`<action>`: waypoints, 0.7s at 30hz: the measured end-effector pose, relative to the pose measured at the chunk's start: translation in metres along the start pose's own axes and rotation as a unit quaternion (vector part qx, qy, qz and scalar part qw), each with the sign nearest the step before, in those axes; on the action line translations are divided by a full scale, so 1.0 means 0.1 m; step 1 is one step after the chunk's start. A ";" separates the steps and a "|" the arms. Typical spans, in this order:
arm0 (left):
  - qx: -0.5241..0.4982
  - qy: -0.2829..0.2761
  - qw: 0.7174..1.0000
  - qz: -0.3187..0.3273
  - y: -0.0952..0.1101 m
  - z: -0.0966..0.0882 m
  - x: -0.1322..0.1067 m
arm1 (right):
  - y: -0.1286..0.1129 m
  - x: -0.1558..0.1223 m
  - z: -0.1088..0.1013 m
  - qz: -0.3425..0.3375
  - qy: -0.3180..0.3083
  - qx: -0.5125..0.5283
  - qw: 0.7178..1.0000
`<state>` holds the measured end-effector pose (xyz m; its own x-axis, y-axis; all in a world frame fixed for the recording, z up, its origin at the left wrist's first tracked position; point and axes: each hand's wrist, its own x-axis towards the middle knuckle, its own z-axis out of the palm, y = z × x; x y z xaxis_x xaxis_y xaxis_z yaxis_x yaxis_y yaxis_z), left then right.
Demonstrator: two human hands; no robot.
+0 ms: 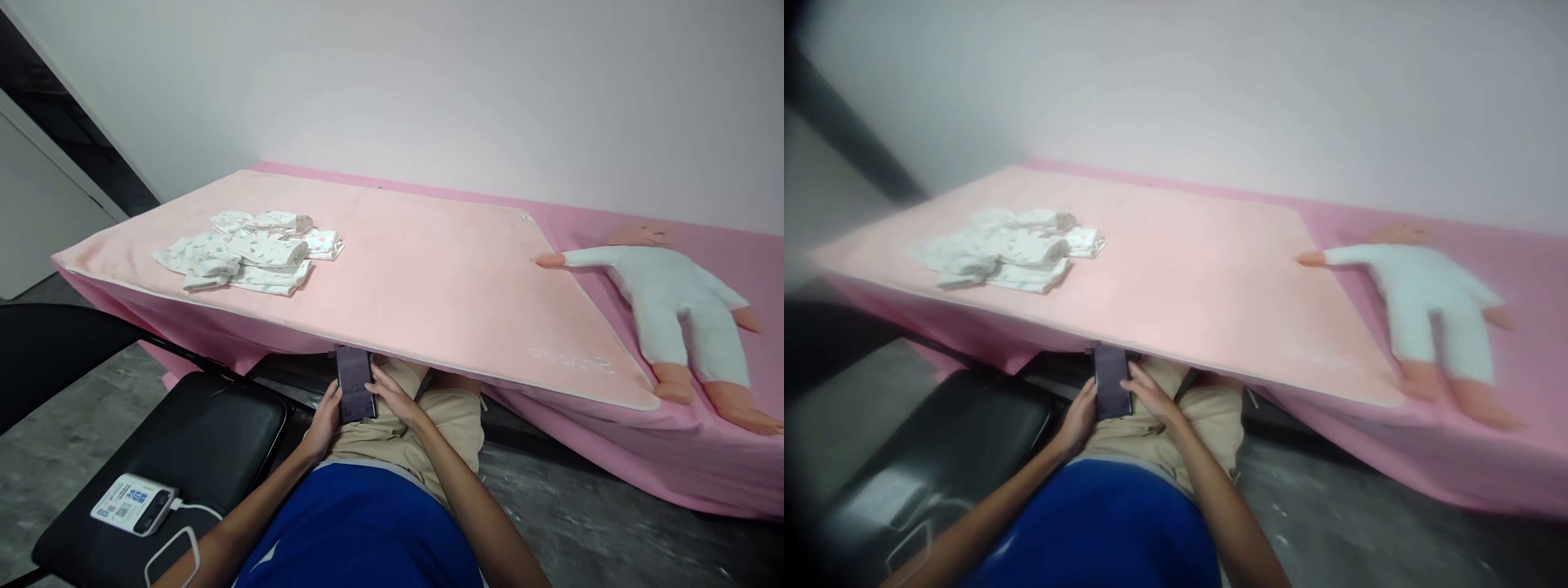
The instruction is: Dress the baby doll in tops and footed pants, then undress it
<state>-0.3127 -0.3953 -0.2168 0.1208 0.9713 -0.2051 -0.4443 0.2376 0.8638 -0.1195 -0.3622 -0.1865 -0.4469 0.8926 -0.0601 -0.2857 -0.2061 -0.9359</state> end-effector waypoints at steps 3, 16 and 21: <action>-0.034 -0.012 0.999 0.015 0.00 0.02 0.00 | 0.03 0.00 -0.04 -0.003 -0.032 0.006 0.999; 0.004 -0.004 1.000 -0.024 0.10 0.08 -0.10 | 0.06 0.03 -0.12 -0.002 -0.080 0.030 0.996; 0.042 -0.022 0.999 -0.012 0.12 0.07 -0.10 | 0.15 0.04 -0.04 -0.030 -0.047 0.017 0.998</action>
<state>-0.3131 -0.4026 -0.2012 0.1709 0.9634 -0.2065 -0.3656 0.2566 0.8947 -0.1216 -0.3603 -0.2021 -0.5057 0.8622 0.0300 -0.3418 -0.1683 -0.9246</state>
